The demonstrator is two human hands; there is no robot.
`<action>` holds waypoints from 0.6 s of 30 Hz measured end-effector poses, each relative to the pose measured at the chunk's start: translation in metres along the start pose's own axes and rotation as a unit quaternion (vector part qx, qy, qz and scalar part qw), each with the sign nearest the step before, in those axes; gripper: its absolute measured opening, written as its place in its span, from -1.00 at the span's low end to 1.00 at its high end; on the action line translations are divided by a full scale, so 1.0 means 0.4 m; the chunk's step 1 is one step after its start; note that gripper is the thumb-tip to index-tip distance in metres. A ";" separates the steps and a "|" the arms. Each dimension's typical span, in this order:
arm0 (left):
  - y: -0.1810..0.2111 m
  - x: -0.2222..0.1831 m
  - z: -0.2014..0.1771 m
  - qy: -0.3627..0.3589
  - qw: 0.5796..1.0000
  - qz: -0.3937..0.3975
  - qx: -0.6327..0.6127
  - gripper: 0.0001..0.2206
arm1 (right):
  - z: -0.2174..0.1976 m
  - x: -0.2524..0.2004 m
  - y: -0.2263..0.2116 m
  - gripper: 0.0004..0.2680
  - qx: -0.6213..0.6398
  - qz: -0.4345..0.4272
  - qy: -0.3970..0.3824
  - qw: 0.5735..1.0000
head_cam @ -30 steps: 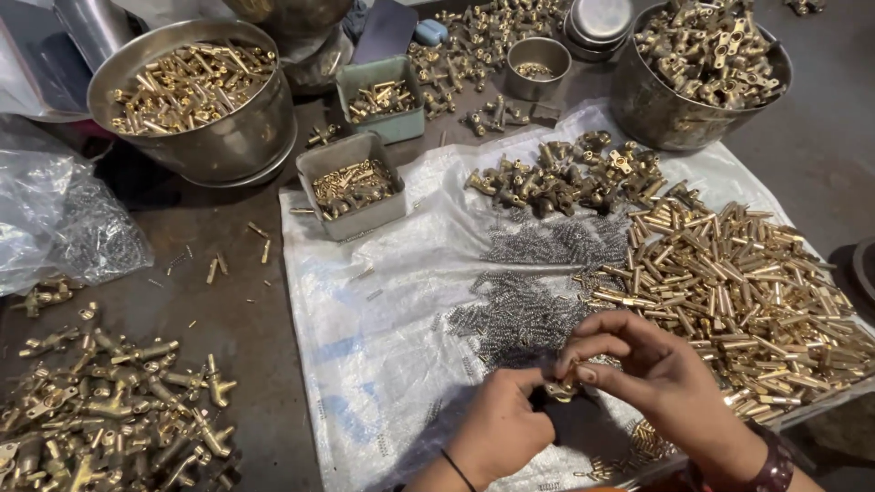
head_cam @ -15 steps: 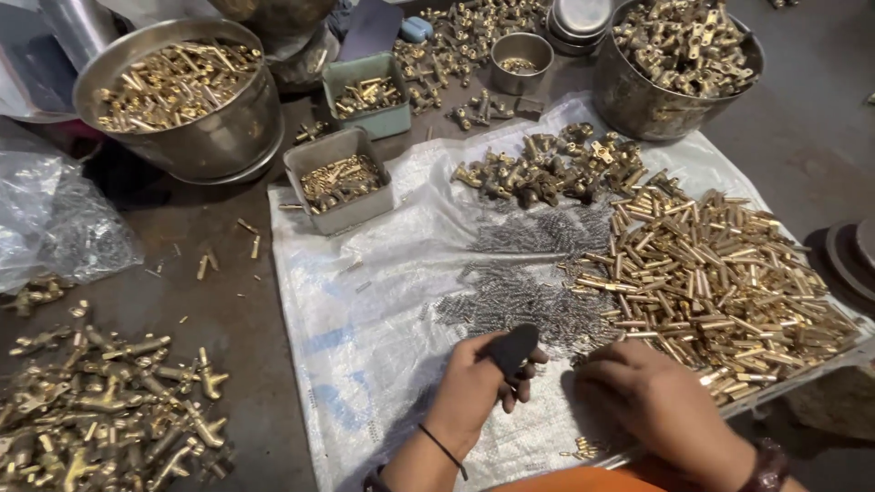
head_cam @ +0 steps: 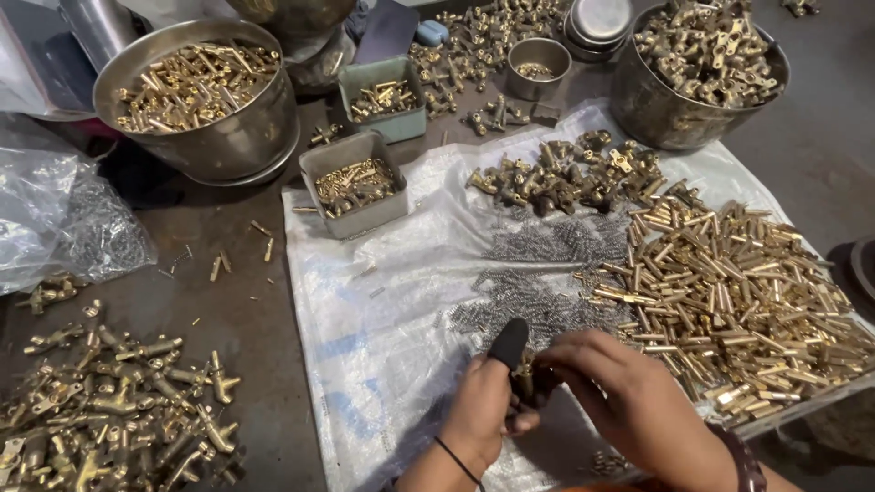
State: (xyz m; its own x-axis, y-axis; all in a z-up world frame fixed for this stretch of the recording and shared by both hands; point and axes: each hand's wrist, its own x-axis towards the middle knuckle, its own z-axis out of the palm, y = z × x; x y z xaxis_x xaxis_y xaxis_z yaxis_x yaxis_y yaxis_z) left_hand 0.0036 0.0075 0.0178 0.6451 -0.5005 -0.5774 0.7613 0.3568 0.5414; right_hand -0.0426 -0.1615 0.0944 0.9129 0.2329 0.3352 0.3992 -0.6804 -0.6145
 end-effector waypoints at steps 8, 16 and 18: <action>-0.003 -0.004 -0.007 -0.019 0.999 0.015 0.026 -0.68 | 0.017 0.001 -0.032 -0.79 -0.140 -0.015 -0.014 0.990; -0.024 0.015 -0.023 -0.071 0.995 0.021 0.067 -0.65 | 0.003 -0.007 -0.027 -0.87 0.006 0.053 -0.024 0.998; -0.021 0.007 -0.015 -0.090 0.992 0.029 0.085 -0.62 | 0.000 -0.014 0.003 -0.88 0.043 0.063 -0.030 0.997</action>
State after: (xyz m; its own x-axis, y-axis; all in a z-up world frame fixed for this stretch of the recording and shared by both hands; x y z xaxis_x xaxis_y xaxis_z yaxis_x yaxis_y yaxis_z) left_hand -0.0006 0.0077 0.0081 0.6541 -0.6211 -0.4318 0.6909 0.2582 0.6753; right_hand -0.0470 -0.1639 0.0918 0.9589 0.1914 0.2095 0.2837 -0.6453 -0.7093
